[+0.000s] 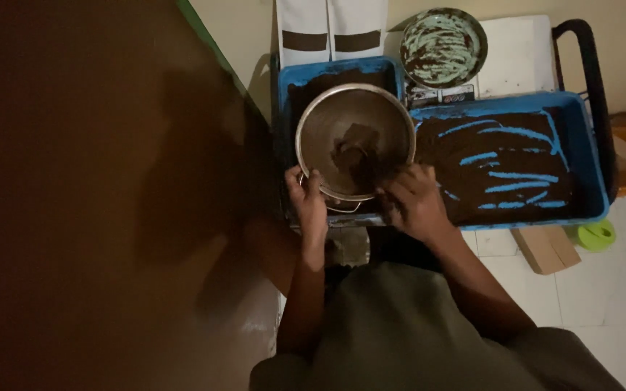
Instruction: Sieving coffee grounds using a hand sieve and a spoon to separate fine particles.
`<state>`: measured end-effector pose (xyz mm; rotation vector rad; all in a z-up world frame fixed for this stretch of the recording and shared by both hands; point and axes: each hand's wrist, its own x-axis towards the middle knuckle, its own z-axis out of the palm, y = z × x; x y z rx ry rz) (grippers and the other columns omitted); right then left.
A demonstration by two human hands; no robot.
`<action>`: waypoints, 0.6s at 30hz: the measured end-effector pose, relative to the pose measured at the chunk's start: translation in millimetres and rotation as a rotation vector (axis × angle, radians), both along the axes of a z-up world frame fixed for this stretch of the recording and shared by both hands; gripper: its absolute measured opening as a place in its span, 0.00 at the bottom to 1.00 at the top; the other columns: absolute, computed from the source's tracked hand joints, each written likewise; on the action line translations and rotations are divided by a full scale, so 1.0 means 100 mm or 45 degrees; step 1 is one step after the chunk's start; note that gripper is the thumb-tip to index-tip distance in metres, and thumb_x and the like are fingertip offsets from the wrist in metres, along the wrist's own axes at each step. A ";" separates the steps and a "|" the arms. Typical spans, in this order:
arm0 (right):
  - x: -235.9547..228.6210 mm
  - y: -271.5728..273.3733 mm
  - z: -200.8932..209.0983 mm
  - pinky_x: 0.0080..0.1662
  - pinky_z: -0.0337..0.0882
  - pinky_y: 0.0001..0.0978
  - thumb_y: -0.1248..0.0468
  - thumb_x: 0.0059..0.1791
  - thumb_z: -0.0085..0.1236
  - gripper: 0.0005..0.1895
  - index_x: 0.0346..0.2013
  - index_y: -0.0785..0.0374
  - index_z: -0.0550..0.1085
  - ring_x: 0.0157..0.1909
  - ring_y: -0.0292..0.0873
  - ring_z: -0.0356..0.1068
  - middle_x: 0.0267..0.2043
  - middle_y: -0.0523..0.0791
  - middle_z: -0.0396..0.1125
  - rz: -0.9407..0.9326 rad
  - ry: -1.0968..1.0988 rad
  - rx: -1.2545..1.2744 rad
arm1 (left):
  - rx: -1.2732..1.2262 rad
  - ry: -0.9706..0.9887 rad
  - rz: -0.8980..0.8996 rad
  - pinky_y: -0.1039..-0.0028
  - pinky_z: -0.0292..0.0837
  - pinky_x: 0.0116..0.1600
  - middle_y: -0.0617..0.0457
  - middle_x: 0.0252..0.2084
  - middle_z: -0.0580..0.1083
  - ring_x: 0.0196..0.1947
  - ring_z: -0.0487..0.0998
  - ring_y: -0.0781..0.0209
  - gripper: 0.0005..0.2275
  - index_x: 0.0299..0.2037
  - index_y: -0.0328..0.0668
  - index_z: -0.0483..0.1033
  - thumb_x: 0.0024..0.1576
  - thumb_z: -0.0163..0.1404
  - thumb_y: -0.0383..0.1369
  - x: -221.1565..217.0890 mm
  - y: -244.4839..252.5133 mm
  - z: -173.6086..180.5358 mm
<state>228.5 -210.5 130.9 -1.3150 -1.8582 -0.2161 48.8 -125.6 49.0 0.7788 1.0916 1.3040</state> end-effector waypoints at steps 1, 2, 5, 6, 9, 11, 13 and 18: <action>0.02 -0.02 0.00 0.46 0.59 0.44 0.63 0.51 0.49 0.08 0.37 0.60 0.77 0.38 0.51 0.65 0.31 0.46 0.64 -0.006 -0.001 0.006 | 0.006 -0.001 -0.006 0.68 0.80 0.20 0.47 0.41 0.70 0.30 0.76 0.59 0.12 0.54 0.46 0.63 0.63 0.50 0.33 -0.01 0.00 -0.08; 0.03 -0.04 0.00 0.47 0.60 0.45 0.64 0.51 0.49 0.09 0.39 0.59 0.78 0.40 0.52 0.68 0.33 0.46 0.66 -0.025 -0.031 0.025 | 0.006 0.005 0.004 0.67 0.82 0.24 0.48 0.42 0.69 0.33 0.75 0.60 0.13 0.55 0.47 0.62 0.63 0.51 0.34 -0.02 -0.01 -0.15; 0.08 -0.05 0.00 0.47 0.60 0.47 0.65 0.45 0.51 0.12 0.40 0.61 0.78 0.42 0.54 0.68 0.34 0.48 0.67 -0.047 -0.121 0.018 | 0.001 0.023 -0.015 0.68 0.82 0.29 0.46 0.47 0.67 0.38 0.72 0.60 0.16 0.57 0.47 0.59 0.64 0.51 0.36 -0.07 -0.06 -0.06; 0.10 -0.07 -0.01 0.47 0.59 0.49 0.65 0.40 0.52 0.16 0.41 0.63 0.77 0.40 0.56 0.67 0.32 0.49 0.64 -0.035 -0.182 -0.019 | -0.016 0.034 -0.029 0.69 0.81 0.30 0.43 0.51 0.66 0.39 0.69 0.60 0.17 0.58 0.47 0.57 0.65 0.51 0.38 -0.09 -0.12 0.01; 0.10 -0.20 -0.02 0.49 0.58 0.49 0.47 0.54 0.33 0.28 0.46 0.62 0.77 0.40 0.53 0.64 0.35 0.47 0.62 -0.064 -0.181 0.041 | -0.026 -0.030 -0.096 0.66 0.82 0.22 0.41 0.44 0.68 0.32 0.74 0.54 0.19 0.63 0.43 0.52 0.67 0.47 0.36 -0.21 -0.09 0.02; -0.04 -0.31 0.13 0.47 0.58 0.47 0.57 0.54 0.43 0.18 0.45 0.63 0.78 0.37 0.54 0.63 0.32 0.47 0.61 -0.107 -0.117 0.096 | 0.043 0.015 -0.102 0.65 0.82 0.26 0.41 0.48 0.67 0.36 0.74 0.55 0.17 0.61 0.42 0.55 0.67 0.47 0.36 -0.30 -0.04 -0.13; -0.14 -0.40 0.23 0.46 0.58 0.44 0.68 0.54 0.52 0.09 0.45 0.65 0.79 0.34 0.54 0.63 0.29 0.46 0.60 -0.156 -0.054 0.162 | 0.123 0.059 -0.114 0.64 0.81 0.30 0.41 0.51 0.67 0.41 0.73 0.56 0.15 0.58 0.41 0.58 0.68 0.48 0.36 -0.35 -0.03 -0.10; -0.25 -0.62 0.35 0.46 0.58 0.45 0.73 0.54 0.57 0.04 0.42 0.69 0.79 0.37 0.57 0.66 0.29 0.49 0.65 -0.166 0.105 0.251 | 0.162 0.071 -0.283 0.55 0.84 0.37 0.32 0.59 0.63 0.47 0.74 0.45 0.16 0.61 0.38 0.55 0.69 0.44 0.36 -0.47 -0.02 0.21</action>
